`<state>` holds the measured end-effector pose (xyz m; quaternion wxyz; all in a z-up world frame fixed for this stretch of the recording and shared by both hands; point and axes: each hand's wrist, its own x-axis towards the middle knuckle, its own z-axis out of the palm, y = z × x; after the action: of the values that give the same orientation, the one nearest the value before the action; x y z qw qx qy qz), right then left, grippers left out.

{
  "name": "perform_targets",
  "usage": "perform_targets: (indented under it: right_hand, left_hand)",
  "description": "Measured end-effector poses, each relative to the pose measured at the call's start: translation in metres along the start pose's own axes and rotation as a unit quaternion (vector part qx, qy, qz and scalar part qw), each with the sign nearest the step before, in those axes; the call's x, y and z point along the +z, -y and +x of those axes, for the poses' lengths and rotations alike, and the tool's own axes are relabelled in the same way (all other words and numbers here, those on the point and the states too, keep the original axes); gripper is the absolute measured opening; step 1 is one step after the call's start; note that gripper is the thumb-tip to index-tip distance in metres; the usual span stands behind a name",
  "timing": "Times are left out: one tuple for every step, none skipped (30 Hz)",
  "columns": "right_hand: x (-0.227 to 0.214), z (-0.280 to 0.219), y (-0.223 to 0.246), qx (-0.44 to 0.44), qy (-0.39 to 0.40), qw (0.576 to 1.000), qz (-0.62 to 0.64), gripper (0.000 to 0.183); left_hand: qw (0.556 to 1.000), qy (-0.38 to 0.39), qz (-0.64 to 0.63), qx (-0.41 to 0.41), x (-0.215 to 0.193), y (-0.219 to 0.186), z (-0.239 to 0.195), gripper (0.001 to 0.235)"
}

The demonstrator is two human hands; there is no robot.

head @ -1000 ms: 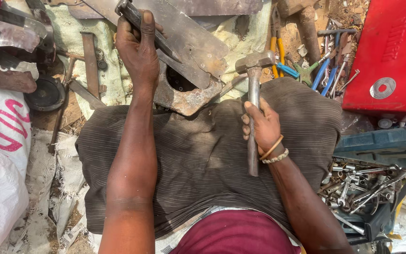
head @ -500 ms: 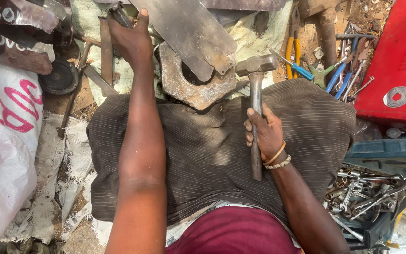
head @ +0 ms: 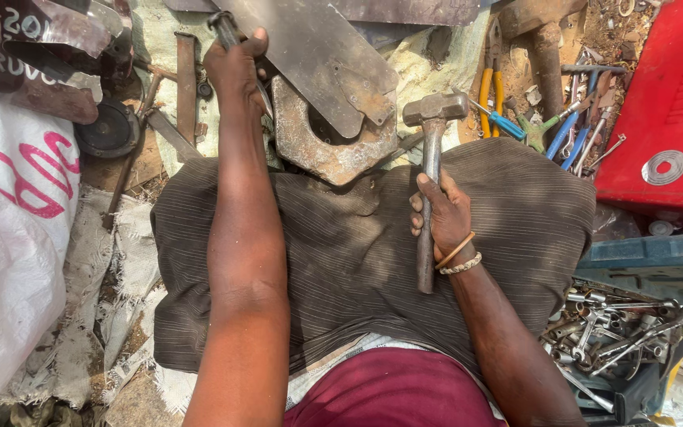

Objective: The person hammers a metal blade-like object on an anvil to shape or flatten it. They repeatedly reposition the object and strike it with a hammer, then use pliers to adjust a small component on the blade.

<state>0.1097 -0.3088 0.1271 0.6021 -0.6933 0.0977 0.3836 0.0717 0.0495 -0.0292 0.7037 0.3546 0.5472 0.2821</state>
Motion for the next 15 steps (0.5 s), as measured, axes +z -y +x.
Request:
perform_targets:
  right_hand:
    - [-0.002,-0.002,0.000,0.000,-0.001,1.000,0.006,0.033]
    - [-0.004,-0.004,0.000,-0.001,-0.002,1.000,0.012,0.032]
    - [-0.006,-0.004,0.001,0.001,-0.001,1.000,0.017,0.031]
    - [-0.008,-0.004,0.001,0.002,-0.001,1.000,0.023,0.031]
    - [-0.006,-0.003,0.001,0.002,0.004,1.000,0.030,0.031]
    - [-0.005,-0.003,0.000,0.007,0.003,1.000,0.029,0.030]
    - [-0.003,-0.001,0.001,0.009,0.002,1.000,0.027,0.029]
    - [-0.003,0.001,0.002,0.012,0.001,1.000,0.025,0.029]
    - [-0.005,0.001,0.002,0.010,0.001,0.999,0.030,0.028]
    - [-0.007,0.001,0.002,0.009,0.001,0.999,0.035,0.028]
    - [-0.008,0.001,0.002,0.009,0.002,0.999,0.040,0.027]
    - [-0.009,0.001,0.003,0.007,0.006,0.999,0.043,0.027]
    - [-0.011,-0.001,0.003,0.007,0.007,0.999,0.049,0.026]
    - [-0.011,-0.002,0.002,0.006,0.009,0.998,0.054,0.026]
    - [-0.011,-0.001,0.002,0.008,0.004,0.999,0.053,0.026]
  left_hand:
    - [0.999,-0.009,-0.033,-0.002,-0.002,-0.001,0.000,0.031]
    - [0.999,-0.019,-0.025,0.011,-0.005,-0.001,0.000,0.029]
    - [0.999,-0.027,-0.017,0.026,-0.007,0.000,0.000,0.027]
    - [0.999,-0.036,-0.008,0.040,-0.008,0.002,0.000,0.026]
    - [0.999,-0.041,-0.017,0.028,-0.012,0.000,0.002,0.026]
    - [0.998,-0.046,-0.025,0.017,-0.014,-0.001,0.003,0.027]
    - [0.998,-0.050,-0.036,0.006,-0.014,0.000,0.006,0.027]
    - [0.998,-0.036,-0.054,0.012,-0.011,0.001,0.010,0.029]
    - [0.997,-0.021,-0.072,0.012,-0.009,0.008,0.011,0.031]
    - [0.996,-0.007,-0.091,0.013,-0.006,0.015,0.014,0.033]
    - [0.995,0.005,-0.100,0.027,-0.004,0.020,0.018,0.033]
    - [0.993,0.017,-0.109,0.041,-0.003,0.025,0.022,0.033]
    - [0.991,0.030,-0.116,0.054,-0.003,0.030,0.026,0.033]
    - [0.995,0.005,-0.093,0.036,-0.004,0.031,0.031,0.033]
    - [0.997,-0.021,-0.073,0.020,-0.005,0.030,0.037,0.034]
